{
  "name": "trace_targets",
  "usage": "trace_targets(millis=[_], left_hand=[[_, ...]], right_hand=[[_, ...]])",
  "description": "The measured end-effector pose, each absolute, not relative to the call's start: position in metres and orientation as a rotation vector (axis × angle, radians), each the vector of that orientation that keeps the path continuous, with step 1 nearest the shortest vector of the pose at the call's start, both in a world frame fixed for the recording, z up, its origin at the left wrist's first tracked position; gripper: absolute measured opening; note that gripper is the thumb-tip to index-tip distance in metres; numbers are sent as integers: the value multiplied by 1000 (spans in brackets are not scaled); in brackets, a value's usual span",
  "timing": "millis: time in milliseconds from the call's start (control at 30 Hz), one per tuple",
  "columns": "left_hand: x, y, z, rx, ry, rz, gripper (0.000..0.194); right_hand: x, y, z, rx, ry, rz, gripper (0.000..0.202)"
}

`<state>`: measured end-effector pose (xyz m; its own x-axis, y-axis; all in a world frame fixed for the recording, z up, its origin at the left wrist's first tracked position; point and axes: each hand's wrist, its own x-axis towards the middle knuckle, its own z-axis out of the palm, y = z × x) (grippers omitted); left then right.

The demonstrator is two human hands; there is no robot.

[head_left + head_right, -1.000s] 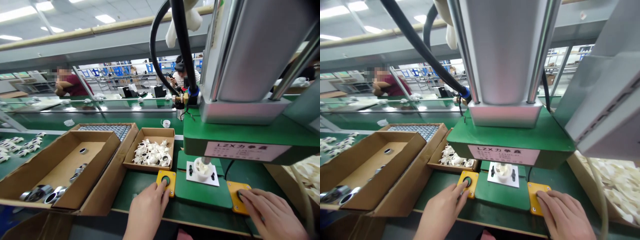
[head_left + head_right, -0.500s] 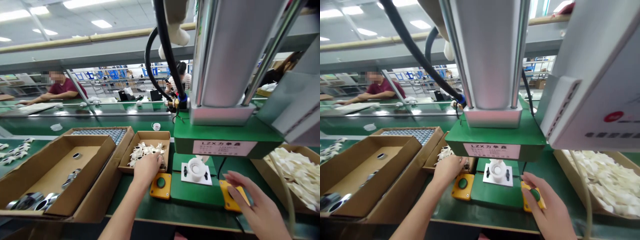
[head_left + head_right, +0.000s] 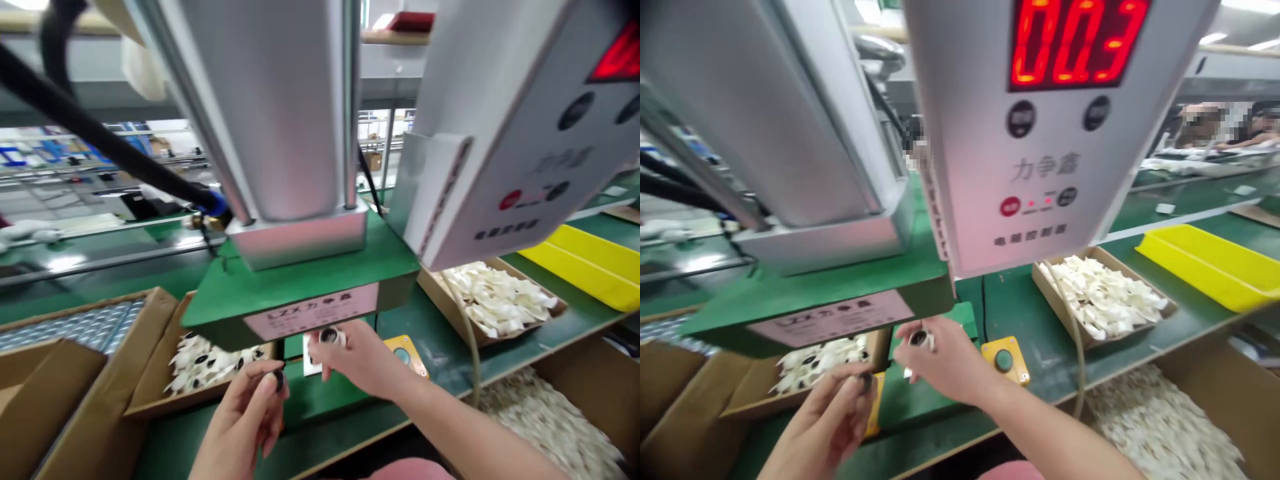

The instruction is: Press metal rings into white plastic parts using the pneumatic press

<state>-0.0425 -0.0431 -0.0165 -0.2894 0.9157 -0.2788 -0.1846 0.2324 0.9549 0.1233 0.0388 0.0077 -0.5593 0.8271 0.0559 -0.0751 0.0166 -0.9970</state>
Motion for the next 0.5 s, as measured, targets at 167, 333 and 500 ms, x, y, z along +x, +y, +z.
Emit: trace_targets(millis=[167,333,500], left_hand=[[-8,-17,1,486,1078,1336,26],[19,15,12,335,628,1307,17],[28,23,14,141,347,1327,23]], right_hand=[[176,17,-11,-672,-1201,1769,15],[270,36,-25,-1122,-1408,1261,12],[368,85,-24,-1741,-1850,381,29]])
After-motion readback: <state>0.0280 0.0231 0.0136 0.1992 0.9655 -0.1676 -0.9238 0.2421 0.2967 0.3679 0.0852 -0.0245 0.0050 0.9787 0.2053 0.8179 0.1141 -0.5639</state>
